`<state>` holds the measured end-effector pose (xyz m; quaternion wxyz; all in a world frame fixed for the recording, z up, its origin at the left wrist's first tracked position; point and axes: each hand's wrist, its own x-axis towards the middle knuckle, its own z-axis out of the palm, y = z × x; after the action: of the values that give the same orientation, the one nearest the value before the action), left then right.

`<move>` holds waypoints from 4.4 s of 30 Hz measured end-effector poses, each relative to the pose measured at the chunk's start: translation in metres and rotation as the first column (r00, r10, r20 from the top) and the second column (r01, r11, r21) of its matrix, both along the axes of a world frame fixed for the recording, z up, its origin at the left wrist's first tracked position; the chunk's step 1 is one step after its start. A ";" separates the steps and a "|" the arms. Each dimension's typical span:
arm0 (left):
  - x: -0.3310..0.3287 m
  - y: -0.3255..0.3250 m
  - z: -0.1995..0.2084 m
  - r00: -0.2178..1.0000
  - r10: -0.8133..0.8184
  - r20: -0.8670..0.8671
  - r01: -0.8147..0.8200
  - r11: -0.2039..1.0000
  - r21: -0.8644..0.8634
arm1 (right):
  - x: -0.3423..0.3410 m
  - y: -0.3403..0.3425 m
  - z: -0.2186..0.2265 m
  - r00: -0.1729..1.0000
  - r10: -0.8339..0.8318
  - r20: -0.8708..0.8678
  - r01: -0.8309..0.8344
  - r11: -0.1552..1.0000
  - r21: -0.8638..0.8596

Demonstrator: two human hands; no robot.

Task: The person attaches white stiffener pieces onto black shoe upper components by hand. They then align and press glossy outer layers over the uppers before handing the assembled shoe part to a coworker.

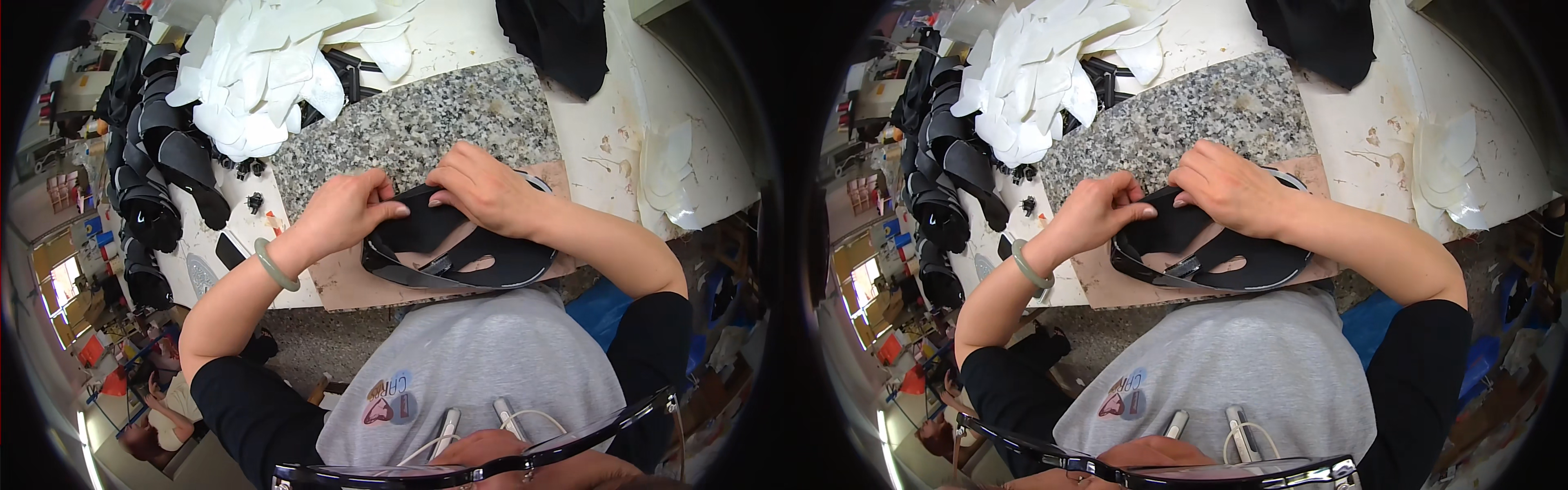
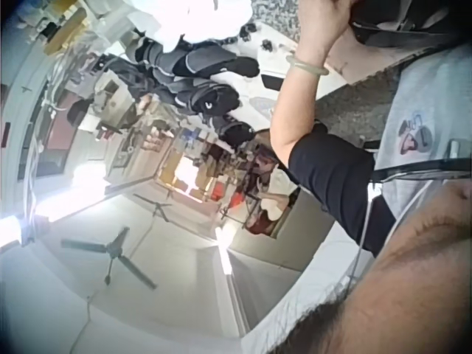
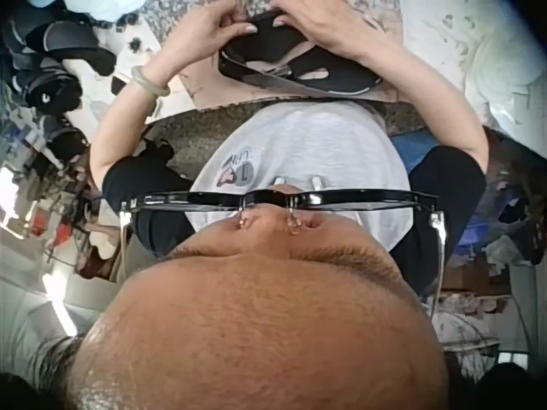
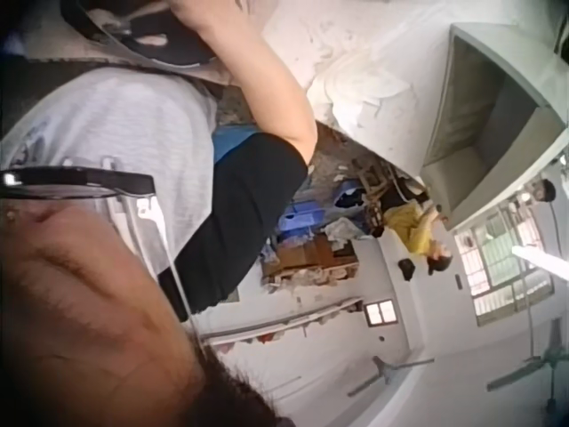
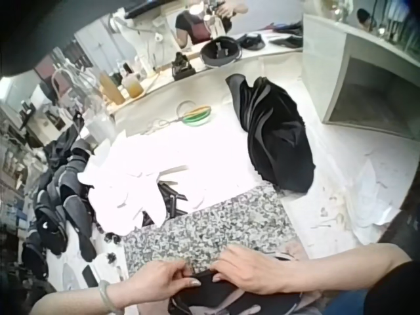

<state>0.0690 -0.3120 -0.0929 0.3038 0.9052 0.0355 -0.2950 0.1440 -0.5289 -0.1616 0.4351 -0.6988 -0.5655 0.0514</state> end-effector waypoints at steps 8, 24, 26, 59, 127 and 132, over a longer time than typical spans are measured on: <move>0.009 0.002 0.001 0.990 -0.144 -0.014 0.144 0.976 0.165 | 0.003 -0.010 0.005 0.816 0.464 0.344 -0.504 0.863 0.032; 0.028 -0.006 0.017 0.911 -0.347 -0.225 0.408 0.839 0.359 | 0.013 -0.033 0.008 0.871 0.426 0.245 -0.312 0.864 -0.395; 0.030 -0.011 0.019 0.891 -0.374 -0.256 0.450 0.794 0.408 | 0.005 -0.034 0.015 0.916 0.284 0.282 -0.144 0.891 -0.431; 0.040 -0.065 0.011 0.893 -0.402 0.201 0.324 0.886 0.330 | -0.045 -0.109 0.028 0.918 -0.396 -0.024 0.394 0.917 -0.062; -0.077 -0.064 0.083 0.818 -0.348 0.459 0.562 0.656 -0.504 | -0.056 -0.057 0.150 0.788 0.384 -0.481 -0.577 0.733 -0.360; -0.071 -0.056 0.109 0.728 -0.430 0.534 0.553 0.829 -0.087 | -0.045 -0.041 0.163 0.826 0.295 -0.481 -0.537 0.671 -0.512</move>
<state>-0.0019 -0.3680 0.0162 0.3198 0.8823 -0.3215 -0.1265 0.0986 -0.5702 0.0015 0.2481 -0.6299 -0.5725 0.4625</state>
